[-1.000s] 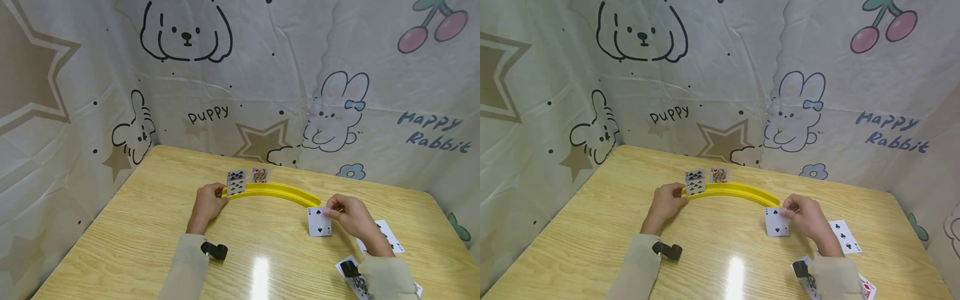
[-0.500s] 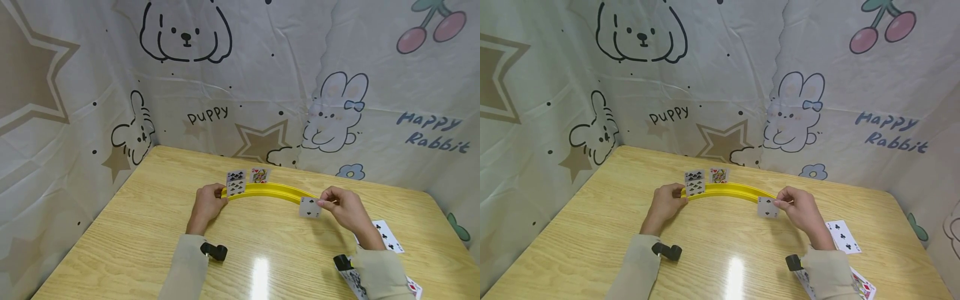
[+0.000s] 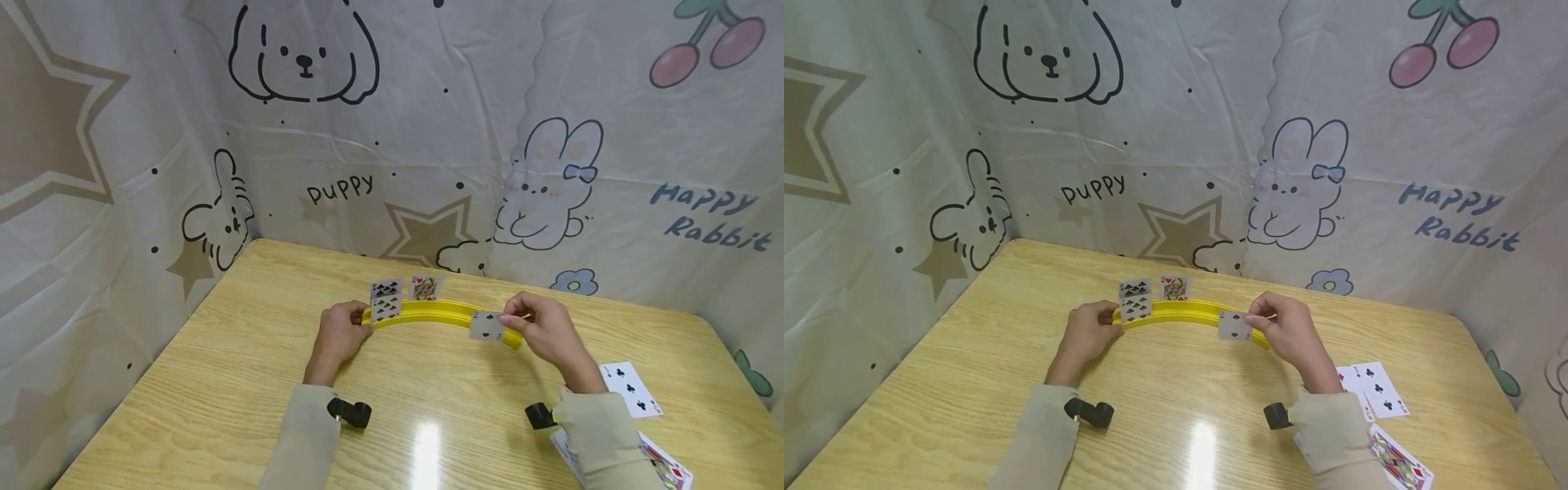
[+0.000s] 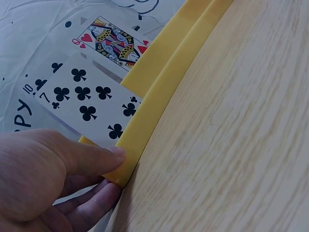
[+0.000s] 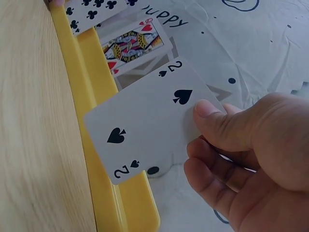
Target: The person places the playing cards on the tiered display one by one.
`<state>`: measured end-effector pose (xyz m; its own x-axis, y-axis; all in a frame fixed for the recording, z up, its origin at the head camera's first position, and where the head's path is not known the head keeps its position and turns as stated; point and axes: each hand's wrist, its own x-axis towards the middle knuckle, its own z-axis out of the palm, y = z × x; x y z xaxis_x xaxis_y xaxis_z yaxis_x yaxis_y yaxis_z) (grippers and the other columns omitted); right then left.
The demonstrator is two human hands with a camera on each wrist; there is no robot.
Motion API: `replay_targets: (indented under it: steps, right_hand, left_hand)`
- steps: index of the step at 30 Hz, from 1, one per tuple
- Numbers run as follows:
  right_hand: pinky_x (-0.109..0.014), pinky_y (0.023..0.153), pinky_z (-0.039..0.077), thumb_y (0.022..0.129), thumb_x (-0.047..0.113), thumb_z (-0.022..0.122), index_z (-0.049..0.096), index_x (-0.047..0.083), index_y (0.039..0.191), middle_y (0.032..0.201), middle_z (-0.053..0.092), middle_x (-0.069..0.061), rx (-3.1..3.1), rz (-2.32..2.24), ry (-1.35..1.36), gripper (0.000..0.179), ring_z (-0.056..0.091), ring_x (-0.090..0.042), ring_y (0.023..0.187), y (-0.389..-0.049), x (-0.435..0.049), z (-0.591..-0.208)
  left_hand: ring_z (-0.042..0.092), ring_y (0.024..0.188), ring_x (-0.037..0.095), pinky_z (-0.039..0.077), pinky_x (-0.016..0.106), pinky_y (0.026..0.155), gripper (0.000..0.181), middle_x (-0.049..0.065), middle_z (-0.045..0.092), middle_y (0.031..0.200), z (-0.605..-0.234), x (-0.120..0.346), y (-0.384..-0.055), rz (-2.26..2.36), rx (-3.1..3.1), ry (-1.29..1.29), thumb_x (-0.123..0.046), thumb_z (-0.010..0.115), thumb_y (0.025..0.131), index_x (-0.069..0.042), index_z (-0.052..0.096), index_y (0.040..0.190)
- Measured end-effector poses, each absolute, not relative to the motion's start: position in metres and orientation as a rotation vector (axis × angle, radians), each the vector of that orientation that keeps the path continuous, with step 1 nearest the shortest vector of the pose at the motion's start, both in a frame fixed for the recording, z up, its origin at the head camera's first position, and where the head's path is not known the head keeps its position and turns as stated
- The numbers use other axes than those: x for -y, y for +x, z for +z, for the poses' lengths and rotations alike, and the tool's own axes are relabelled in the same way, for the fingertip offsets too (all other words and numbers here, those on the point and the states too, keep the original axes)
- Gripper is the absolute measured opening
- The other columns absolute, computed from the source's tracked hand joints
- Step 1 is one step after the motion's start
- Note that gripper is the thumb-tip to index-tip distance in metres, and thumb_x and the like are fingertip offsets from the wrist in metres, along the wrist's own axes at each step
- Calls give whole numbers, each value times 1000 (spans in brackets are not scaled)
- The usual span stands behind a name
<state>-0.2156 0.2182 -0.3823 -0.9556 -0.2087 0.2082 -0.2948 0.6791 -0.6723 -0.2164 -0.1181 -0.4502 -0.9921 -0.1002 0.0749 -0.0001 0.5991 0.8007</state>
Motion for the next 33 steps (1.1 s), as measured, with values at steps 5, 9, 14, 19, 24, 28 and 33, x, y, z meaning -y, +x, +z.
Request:
replay_targets:
  steps: [5,9,14,19,24,28,33]
  right_hand:
    - [-26,53,44,91,5,73,64,6,86,84,64,-7,2765,1166,422,10,55,-23,69,-219,-211,-382]
    - [-26,51,43,90,4,74,65,5,85,83,64,-7,2730,1193,445,10,54,-23,67,-222,-207,-383]
    - [-25,51,42,90,4,74,65,5,85,83,64,-6,2708,1215,463,10,53,-22,67,-225,-200,-385]
    - [-26,53,43,90,5,75,66,6,84,84,64,-5,2691,1230,474,10,53,-22,69,-230,-192,-386]
    - [-25,55,45,89,3,75,67,6,83,85,65,-6,2657,1256,503,10,54,-22,70,-234,-184,-388]
    - [-25,58,48,88,2,75,68,5,82,85,67,-6,2638,1294,505,10,56,-22,73,-236,-180,-390]
    - [-25,60,49,87,1,76,68,5,82,83,68,-5,2626,1310,502,10,57,-22,74,-240,-173,-394]
  left_hand:
    - [68,95,22,56,39,83,36,12,71,106,-450,118,-216,-1361,2710,88,-2,81,82,-2,72,117]
    - [68,95,22,56,39,83,36,12,71,107,-450,118,-216,-1363,2709,91,-3,81,82,-2,72,117]
    - [68,94,22,56,39,83,37,12,71,106,-451,118,-217,-1363,2714,89,-3,82,82,-2,72,117]
    - [68,94,22,56,39,83,36,11,71,106,-451,119,-217,-1344,2711,84,-3,82,82,-2,73,117]
    - [68,94,22,56,39,83,36,12,71,106,-451,119,-217,-1344,2707,75,-3,81,82,-2,73,117]
    - [68,94,22,56,39,83,36,12,71,106,-450,119,-216,-1349,2709,73,-2,81,82,-2,73,117]
    - [68,94,21,56,39,83,36,12,71,105,-450,118,-215,-1364,2707,77,-2,81,82,-2,73,116]
